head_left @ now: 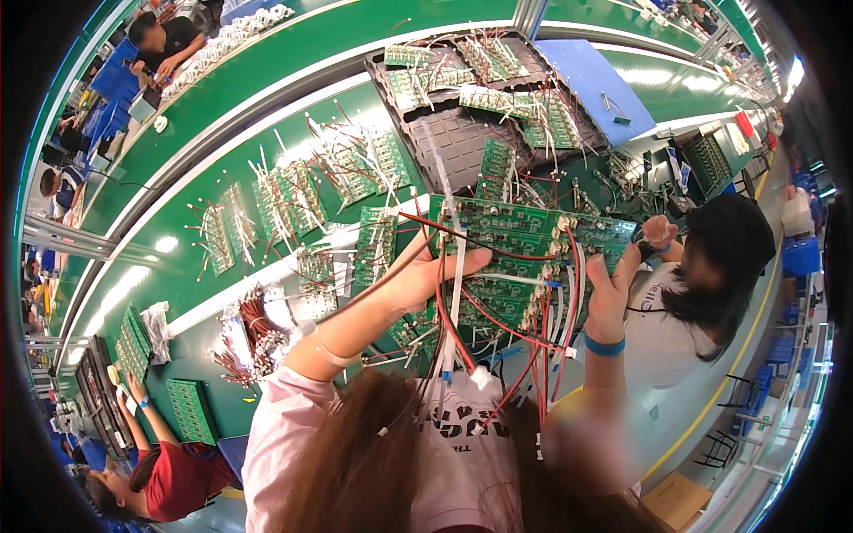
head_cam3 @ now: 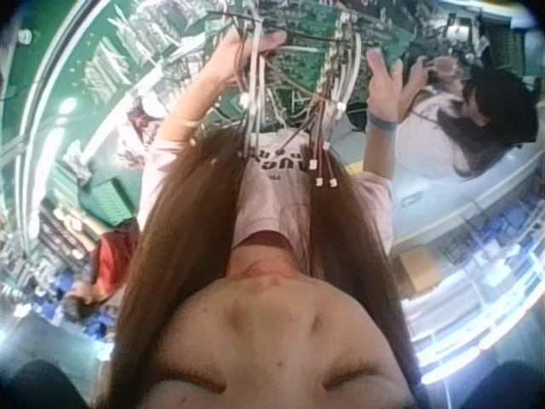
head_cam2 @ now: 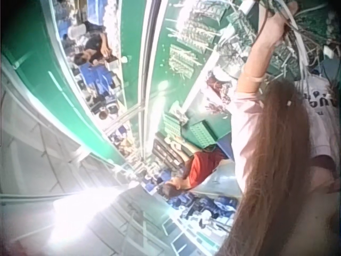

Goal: Picking up, inspecting, and organizing green printed circuit boards with attached wires into assembly trays on a production line.

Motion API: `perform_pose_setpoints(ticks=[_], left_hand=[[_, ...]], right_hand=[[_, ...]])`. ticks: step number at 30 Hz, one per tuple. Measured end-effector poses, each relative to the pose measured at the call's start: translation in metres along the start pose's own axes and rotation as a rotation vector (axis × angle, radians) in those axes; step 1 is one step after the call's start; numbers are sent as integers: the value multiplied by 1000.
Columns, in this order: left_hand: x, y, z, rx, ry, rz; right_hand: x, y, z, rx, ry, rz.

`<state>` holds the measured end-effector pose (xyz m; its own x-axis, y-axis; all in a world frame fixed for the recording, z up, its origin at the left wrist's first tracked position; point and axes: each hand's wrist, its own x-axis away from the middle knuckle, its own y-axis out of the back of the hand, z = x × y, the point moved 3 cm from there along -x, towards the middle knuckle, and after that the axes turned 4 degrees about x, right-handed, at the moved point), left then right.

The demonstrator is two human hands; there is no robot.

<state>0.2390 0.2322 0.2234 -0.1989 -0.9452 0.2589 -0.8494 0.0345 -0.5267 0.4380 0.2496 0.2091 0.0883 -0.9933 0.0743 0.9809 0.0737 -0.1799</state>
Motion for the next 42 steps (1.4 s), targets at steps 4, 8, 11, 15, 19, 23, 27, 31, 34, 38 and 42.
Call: perform_pose_setpoints(ticks=[4, 8, 11, 15, 19, 23, 27, 31, 34, 38, 42], left_hand=[[-4, 19, 19, 159, 83, -40], [-11, 31, 38, 230, 207, -106], [-9, 25, 49, 433, 312, -89], [-21, 34, 46, 466, 90, -142], [-44, 73, 37, 269, 75, -302], [-84, 107, 15, 113, 133, -416], [-149, 148, 29, 255, 174, -381], [-215, 185, 53, 246, 95, -574], [-247, 186, 67, 236, 83, -577], [-277, 185, 96, 241, 108, -652], [-303, 198, 103, 199, 150, -738]], right_hand=[[-6, -4, -4, 20, -55, -18], [-19, -11, -24, -144, -185, 46], [-18, -19, -33, -122, -531, 64], [-33, -10, -65, -313, -467, 141], [-73, 36, -87, 5, -340, -36], [-121, 43, -61, -188, -293, -110], [-184, 56, -69, -250, -243, -144], [-235, 41, -77, -200, -171, -176], [-270, 24, -89, 171, -161, -287], [-310, -27, -134, -36, -427, -140], [-339, -55, -193, -73, -564, -59]])
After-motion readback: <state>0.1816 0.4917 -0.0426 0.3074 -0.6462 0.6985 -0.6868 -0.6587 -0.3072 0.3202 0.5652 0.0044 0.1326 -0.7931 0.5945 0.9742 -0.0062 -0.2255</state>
